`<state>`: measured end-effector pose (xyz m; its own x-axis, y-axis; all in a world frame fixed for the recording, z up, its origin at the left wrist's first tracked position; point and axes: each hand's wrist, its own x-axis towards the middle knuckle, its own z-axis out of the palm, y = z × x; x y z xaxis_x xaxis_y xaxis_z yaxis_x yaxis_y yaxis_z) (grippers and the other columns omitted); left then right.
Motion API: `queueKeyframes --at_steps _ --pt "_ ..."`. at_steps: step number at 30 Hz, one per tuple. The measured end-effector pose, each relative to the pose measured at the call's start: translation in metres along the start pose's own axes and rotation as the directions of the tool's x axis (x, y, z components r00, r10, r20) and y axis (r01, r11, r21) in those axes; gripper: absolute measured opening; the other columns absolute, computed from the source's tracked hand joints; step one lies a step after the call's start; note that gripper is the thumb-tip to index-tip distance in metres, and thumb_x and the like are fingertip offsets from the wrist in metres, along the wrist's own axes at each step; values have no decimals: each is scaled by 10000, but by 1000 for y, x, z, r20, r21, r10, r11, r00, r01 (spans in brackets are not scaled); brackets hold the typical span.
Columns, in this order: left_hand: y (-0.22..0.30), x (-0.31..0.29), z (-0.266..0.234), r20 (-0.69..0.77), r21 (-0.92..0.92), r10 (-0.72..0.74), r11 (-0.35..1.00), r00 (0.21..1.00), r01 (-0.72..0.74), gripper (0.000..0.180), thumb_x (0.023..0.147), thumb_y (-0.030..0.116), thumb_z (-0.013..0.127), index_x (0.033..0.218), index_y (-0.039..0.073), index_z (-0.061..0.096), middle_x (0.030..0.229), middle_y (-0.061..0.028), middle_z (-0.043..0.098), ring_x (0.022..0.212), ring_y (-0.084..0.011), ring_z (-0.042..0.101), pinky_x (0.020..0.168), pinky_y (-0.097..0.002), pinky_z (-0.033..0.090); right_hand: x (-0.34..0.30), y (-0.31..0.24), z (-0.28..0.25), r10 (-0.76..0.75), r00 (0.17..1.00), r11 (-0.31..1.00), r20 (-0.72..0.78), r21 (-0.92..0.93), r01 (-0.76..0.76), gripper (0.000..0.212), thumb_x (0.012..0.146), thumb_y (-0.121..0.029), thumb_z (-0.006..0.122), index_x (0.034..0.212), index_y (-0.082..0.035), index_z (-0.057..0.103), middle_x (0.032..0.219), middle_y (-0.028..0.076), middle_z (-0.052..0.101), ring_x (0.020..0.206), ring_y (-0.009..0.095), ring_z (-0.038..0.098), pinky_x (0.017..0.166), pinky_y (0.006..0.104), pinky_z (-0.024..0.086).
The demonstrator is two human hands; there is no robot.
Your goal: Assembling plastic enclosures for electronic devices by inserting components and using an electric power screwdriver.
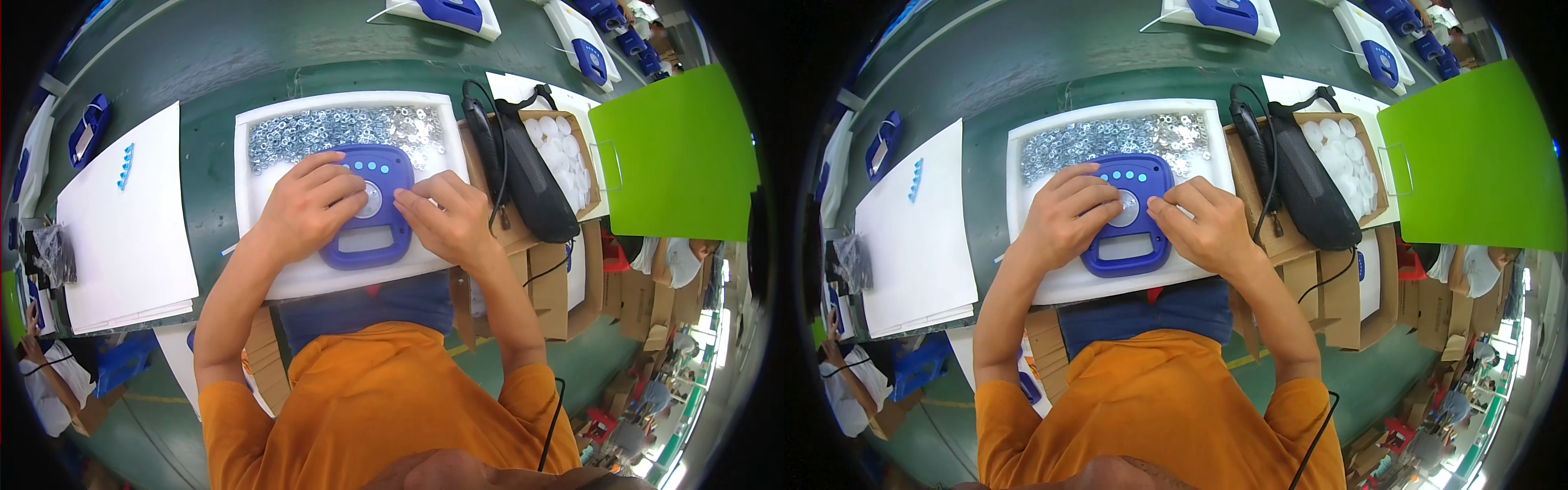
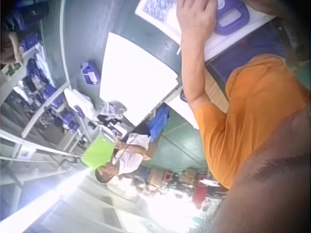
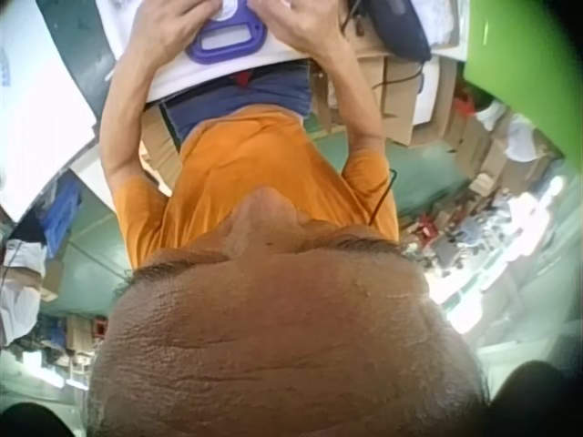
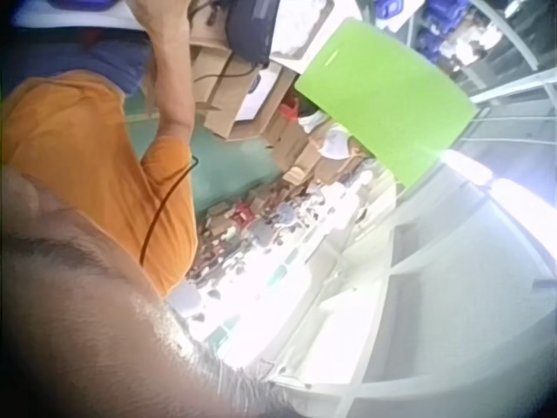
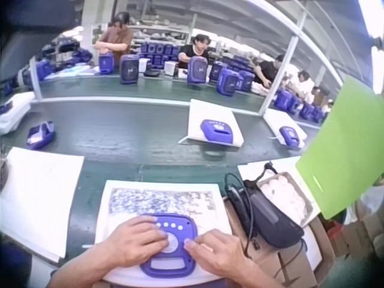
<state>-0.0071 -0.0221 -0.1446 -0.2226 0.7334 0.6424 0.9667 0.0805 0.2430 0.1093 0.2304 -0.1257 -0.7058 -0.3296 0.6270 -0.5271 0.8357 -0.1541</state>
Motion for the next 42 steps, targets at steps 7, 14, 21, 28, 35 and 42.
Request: queueKeyframes --at_steps 7,14,21,28,35,42 --pt "2 0 -4 27 65 42 997 999 -43 192 840 84 833 1030 55 831 1103 -75 808 1091 -265 785 1126 -522 629 -2 0 1 13 1000 1000 -18 25 -13 256 809 -40 952 1043 -76 853 896 20 726 773 219 705 620 347 561" --pt "4 4 -9 -11 -45 -26 999 1000 26 169 755 66 824 921 52 803 1074 -64 796 1111 -280 771 1136 -506 615 -3 -4 3 38 999 997 -29 62 -36 284 789 -37 954 1053 -72 855 898 28 731 773 233 709 614 348 559" --pt "-1 1 -13 65 -60 -110 992 992 113 150 824 61 825 972 44 838 1191 -105 818 1251 -353 751 1164 -578 583 1 -21 4 51 991 983 127 171 -72 411 843 -256 933 1180 -45 833 1200 99 787 953 275 728 800 388 628" --pt "-1 5 -15 78 -5 -137 990 987 138 196 795 92 828 985 58 861 1209 -102 802 1289 -348 732 1210 -562 553 -11 -51 11 150 976 975 155 142 -173 490 877 -323 923 1211 18 814 1278 143 789 928 278 706 786 381 627" --pt "-1 3 -15 124 -2 -169 985 978 170 236 803 88 814 1032 66 871 1257 -110 801 1336 -357 719 1242 -585 525 -17 -63 17 189 975 973 117 113 -202 523 870 -302 945 1249 24 793 1319 164 795 853 285 697 747 381 607" --pt "-1 4 -13 124 -6 -174 984 977 176 246 795 77 817 1034 71 871 1253 -109 807 1337 -355 723 1242 -589 529 -19 -59 20 188 978 971 93 132 -199 510 873 -292 944 1238 31 794 1306 167 798 839 282 694 734 369 600"
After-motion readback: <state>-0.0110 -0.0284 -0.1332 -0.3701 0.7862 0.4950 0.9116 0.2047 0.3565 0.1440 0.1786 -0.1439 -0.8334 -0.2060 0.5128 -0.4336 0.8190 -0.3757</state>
